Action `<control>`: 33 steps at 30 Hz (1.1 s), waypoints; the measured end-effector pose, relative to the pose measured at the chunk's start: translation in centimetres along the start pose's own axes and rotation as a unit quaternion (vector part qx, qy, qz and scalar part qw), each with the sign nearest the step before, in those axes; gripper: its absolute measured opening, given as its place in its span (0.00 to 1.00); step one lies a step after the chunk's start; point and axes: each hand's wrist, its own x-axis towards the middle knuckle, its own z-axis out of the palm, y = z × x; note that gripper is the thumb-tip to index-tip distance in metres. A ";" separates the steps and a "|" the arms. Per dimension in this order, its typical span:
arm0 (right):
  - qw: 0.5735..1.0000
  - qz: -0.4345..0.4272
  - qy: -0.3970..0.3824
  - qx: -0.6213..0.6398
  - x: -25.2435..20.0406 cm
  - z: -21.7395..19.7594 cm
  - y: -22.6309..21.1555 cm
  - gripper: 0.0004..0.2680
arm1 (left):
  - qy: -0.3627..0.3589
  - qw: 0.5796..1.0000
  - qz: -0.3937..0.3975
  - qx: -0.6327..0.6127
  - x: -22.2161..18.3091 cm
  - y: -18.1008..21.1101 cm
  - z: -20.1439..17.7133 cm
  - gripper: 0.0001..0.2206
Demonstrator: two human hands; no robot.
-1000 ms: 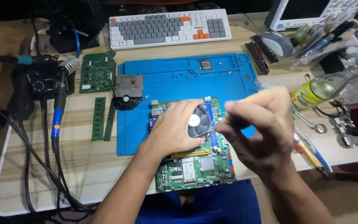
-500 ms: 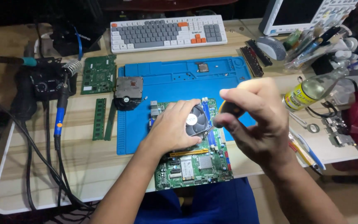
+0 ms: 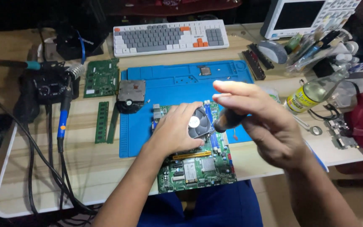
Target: Unscrewing a CPU cooling fan from a computer motherboard using a manual screwdriver.
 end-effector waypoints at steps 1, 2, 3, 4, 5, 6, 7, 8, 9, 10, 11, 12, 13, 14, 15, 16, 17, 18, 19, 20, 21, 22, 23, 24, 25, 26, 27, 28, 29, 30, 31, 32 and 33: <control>0.991 0.057 -0.043 0.115 -0.1 -0.5 -0.1 0.15 | -0.012 1.000 -0.017 0.003 -0.1 0.0 0.2 0.49; 0.990 0.059 -0.046 0.118 -0.2 0.2 0.0 0.15 | -0.013 1.000 -0.020 0.001 -0.2 -0.2 0.3 0.49; 0.998 0.021 0.008 0.051 -0.4 0.8 0.1 0.12 | -0.001 1.000 -0.005 0.000 -0.1 -0.4 0.5 0.48; 0.998 -0.017 0.061 -0.016 -0.5 1.3 0.1 0.10 | 0.011 1.000 0.011 0.000 -0.1 -0.5 0.6 0.48; 0.998 -0.018 0.062 -0.017 -0.8 1.8 0.5 0.10 | 0.011 1.000 0.012 0.001 -0.1 -0.4 0.4 0.48; 0.988 -0.020 0.111 -0.110 -1.1 2.1 0.8 0.09 | 0.003 1.000 0.002 0.001 -0.1 -0.2 0.2 0.48; 0.966 -0.022 0.159 -0.201 -1.4 2.5 1.1 0.11 | -0.005 1.000 -0.008 0.002 -0.2 0.1 0.0 0.48; 0.966 -0.023 0.161 -0.202 -1.0 1.9 0.9 0.11 | -0.004 1.000 -0.006 0.003 -0.2 0.2 0.0 0.48; 0.974 -0.031 0.114 -0.195 -0.5 1.4 0.8 0.13 | -0.007 1.000 -0.010 -0.003 -0.3 0.2 -0.1 0.48; 0.979 -0.038 0.067 -0.187 -0.1 0.8 0.7 0.16 | -0.010 1.000 -0.014 -0.010 -0.3 0.2 -0.1 0.48; 0.979 -0.039 0.067 -0.189 0.2 0.3 0.2 0.16 | -0.009 1.000 -0.013 -0.010 -0.2 0.2 -0.2 0.48; 0.997 0.007 0.014 -0.070 0.4 -0.2 -0.1 0.16 | -0.010 1.000 -0.013 -0.005 0.0 0.2 -0.2 0.48; 0.996 0.057 -0.041 0.052 0.5 -0.5 -0.5 0.18 | -0.014 1.000 -0.017 -0.002 -0.2 0.0 0.1 0.48; 0.996 0.059 -0.043 0.054 0.0 0.0 -0.3 0.18 | -0.015 1.000 -0.019 -0.004 -0.2 0.0 0.2 0.48; 0.999 0.017 0.005 -0.030 -0.4 0.6 -0.1 0.16 | -0.006 1.000 -0.012 -0.003 -0.2 -0.1 0.3 0.48; 0.992 -0.025 0.052 -0.115 -0.8 1.2 0.1 0.14 | 0.004 1.000 -0.004 -0.003 -0.1 -0.2 0.3 0.48; 0.992 -0.027 0.052 -0.115 -1.0 1.5 0.5 0.14 | 0.005 1.000 -0.004 -0.002 -0.1 -0.3 0.4 0.48; 0.984 -0.037 0.085 -0.149 -1.3 1.8 0.8 0.14 | 0.004 1.000 -0.005 -0.004 -0.1 -0.2 0.3 0.49; 0.975 -0.047 0.119 -0.183 -1.5 2.1 1.1 0.15 | 0.003 1.000 -0.004 -0.006 -0.2 -0.2 0.3 0.50; 0.974 -0.048 0.120 -0.184 -1.2 1.8 0.8 0.15 | 0.004 1.000 -0.004 -0.005 -0.2 -0.3 0.4 0.50; 0.992 -0.028 0.064 -0.103 -1.0 1.3 0.5 0.14 | 0.005 1.000 0.001 -0.004 -0.2 -0.3 0.4 0.49; 1.000 -0.008 0.007 -0.021 -0.7 0.9 0.2 0.14 | 0.006 1.000 0.005 -0.003 -0.1 -0.4 0.5 0.48; 1.000 -0.009 0.007 -0.022 -0.3 0.5 0.2 0.14 | 0.008 1.000 0.005 -0.002 0.1 -0.3 0.3 0.48; 1.000 -0.011 -0.018 0.011 -0.1 0.1 0.2 0.13 | 0.008 1.000 0.005 0.000 0.3 -0.2 0.2 0.48; 0.998 -0.007 -0.045 0.051 -0.1 0.1 0.1 0.13 | 0.003 1.000 -0.003 -0.002 -0.1 -0.2 0.4 0.48; 0.997 -0.003 -0.048 0.057 -0.4 1.0 -0.3 0.13 | 0.000 1.000 -0.010 -0.004 -0.5 -0.3 0.7 0.48; 1.000 -0.002 -0.001 -0.007 -0.3 1.5 -0.6 0.12 | 0.008 1.000 -0.001 -0.003 -0.3 -0.3 0.6 0.49; 0.996 -0.001 0.046 -0.072 -0.3 2.0 -1.0 0.10 | 0.016 1.000 0.007 -0.003 -0.2 -0.2 0.5 0.49; 0.996 -0.003 0.048 -0.073 -0.1 2.2 -0.9 0.10 | 0.017 1.000 0.009 -0.001 -0.1 -0.1 0.4 0.49; 0.994 -0.029 0.042 -0.093 0.0 2.3 -0.8 0.11 | 0.008 1.000 0.001 -0.002 -0.1 0.0 0.4 0.49; 0.992 -0.056 0.033 -0.112 0.3 2.5 -0.6 0.11 | 0.002 1.000 -0.009 -0.005 -0.2 0.1 0.2 0.49; 0.991 -0.059 0.032 -0.112 0.6 2.1 0.1 0.11 | 0.004 1.000 -0.009 -0.004 -0.2 0.0 0.4 0.49; 0.998 -0.058 0.017 0.000 0.8 1.8 0.8 0.08 | 0.003 1.000 -0.005 -0.002 -0.1 -0.2 0.5 0.49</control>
